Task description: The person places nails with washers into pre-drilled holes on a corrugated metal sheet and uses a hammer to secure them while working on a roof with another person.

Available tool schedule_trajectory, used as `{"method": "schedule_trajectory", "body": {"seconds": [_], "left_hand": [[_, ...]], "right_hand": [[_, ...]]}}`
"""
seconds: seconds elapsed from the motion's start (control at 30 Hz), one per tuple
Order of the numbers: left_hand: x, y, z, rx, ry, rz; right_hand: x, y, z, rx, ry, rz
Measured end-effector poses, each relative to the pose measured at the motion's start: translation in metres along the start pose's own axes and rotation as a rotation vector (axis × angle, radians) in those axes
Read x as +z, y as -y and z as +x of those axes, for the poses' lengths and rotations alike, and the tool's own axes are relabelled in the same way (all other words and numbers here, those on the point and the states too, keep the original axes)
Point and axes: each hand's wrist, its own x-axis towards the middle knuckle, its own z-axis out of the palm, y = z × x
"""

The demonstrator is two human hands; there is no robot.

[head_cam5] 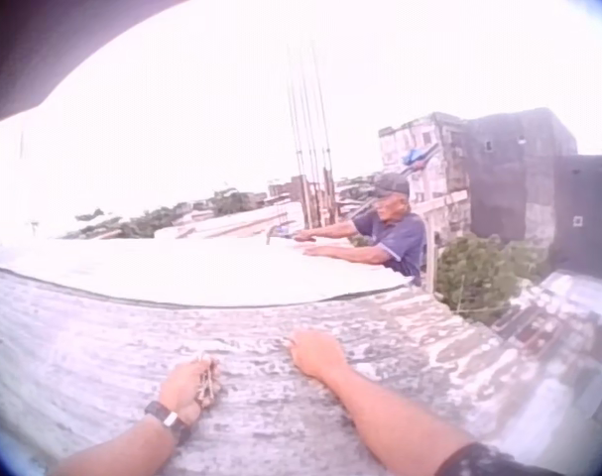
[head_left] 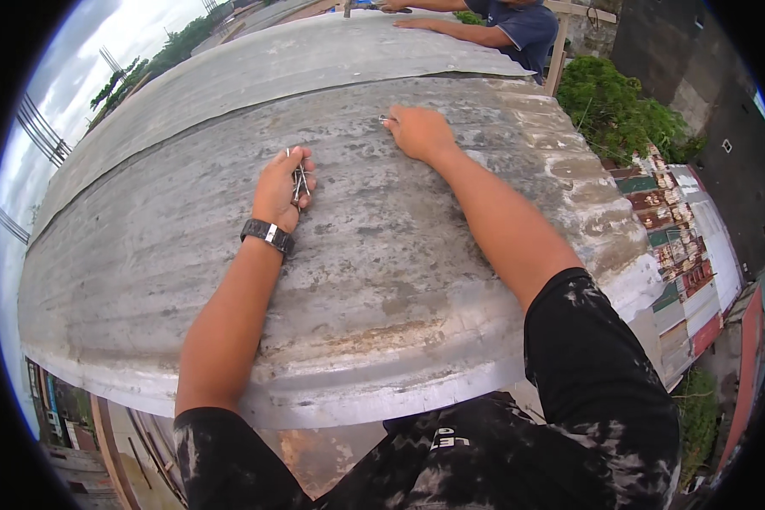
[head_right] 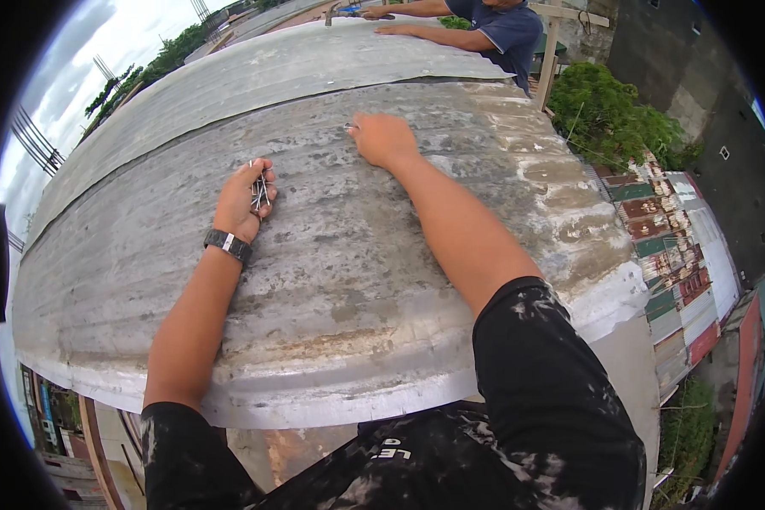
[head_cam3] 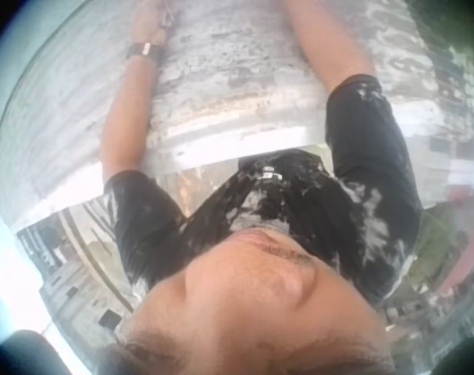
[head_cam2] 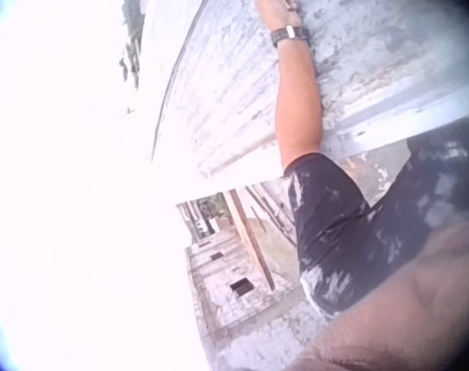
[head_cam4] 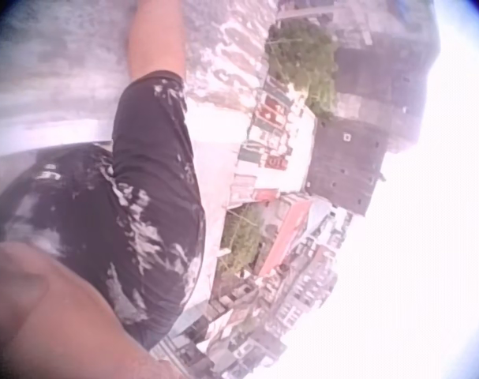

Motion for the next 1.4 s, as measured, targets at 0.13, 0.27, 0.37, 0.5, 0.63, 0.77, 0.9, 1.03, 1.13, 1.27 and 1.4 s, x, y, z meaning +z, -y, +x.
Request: {"method": "schedule_trajectory", "body": {"seconds": [0.13, 0.27, 0.37, 0.5, 0.63, 0.77, 0.9, 1.03, 1.13, 1.27, 1.4], "left_hand": [[0.0, 0.001, 0.001, 0.002, 0.011, -0.005], [-0.001, 0.0, 0.0, 0.013, 0.0, 0.008], [0.001, -0.001, 0.002, 0.012, 0.0, 0.005], [0.0, -0.001, 0.002, 0.012, 0.008, 0.022], [0.0, -0.001, 0.0, -0.007, -0.006, -0.007], [0.001, -0.001, -0.002, -0.01, 0.006, -0.011], [0.001, -0.002, -0.001, -0.001, 0.034, -0.029], [-0.002, -0.002, -0.001, -0.015, 0.002, -0.007], [0.0, -0.001, 0.002, -0.013, 0.02, -0.022], [0.001, -0.001, -0.001, -0.022, 0.01, -0.006], [0.003, -0.002, -0.002, -0.026, 0.008, -0.033]], "right_hand": [[0.002, 0.0, 0.0, -0.007, -0.009, -0.004], [0.0, 0.003, 0.0, 0.001, -0.004, 0.014], [-0.001, 0.0, 0.001, -0.005, -0.01, 0.002], [-0.004, 0.003, 0.0, -0.003, -0.016, 0.004], [-0.002, 0.004, -0.003, 0.0, -0.027, -0.012], [-0.002, 0.0, -0.001, 0.002, -0.018, 0.015], [-0.007, 0.003, -0.001, 0.032, 0.026, 0.023], [-0.009, 0.01, -0.002, 0.048, 0.043, 0.032], [-0.004, 0.001, 0.0, 0.019, 0.001, 0.023], [-0.002, 0.0, 0.001, 0.01, -0.008, 0.019], [-0.001, 0.0, 0.0, 0.01, 0.002, 0.012]]}}
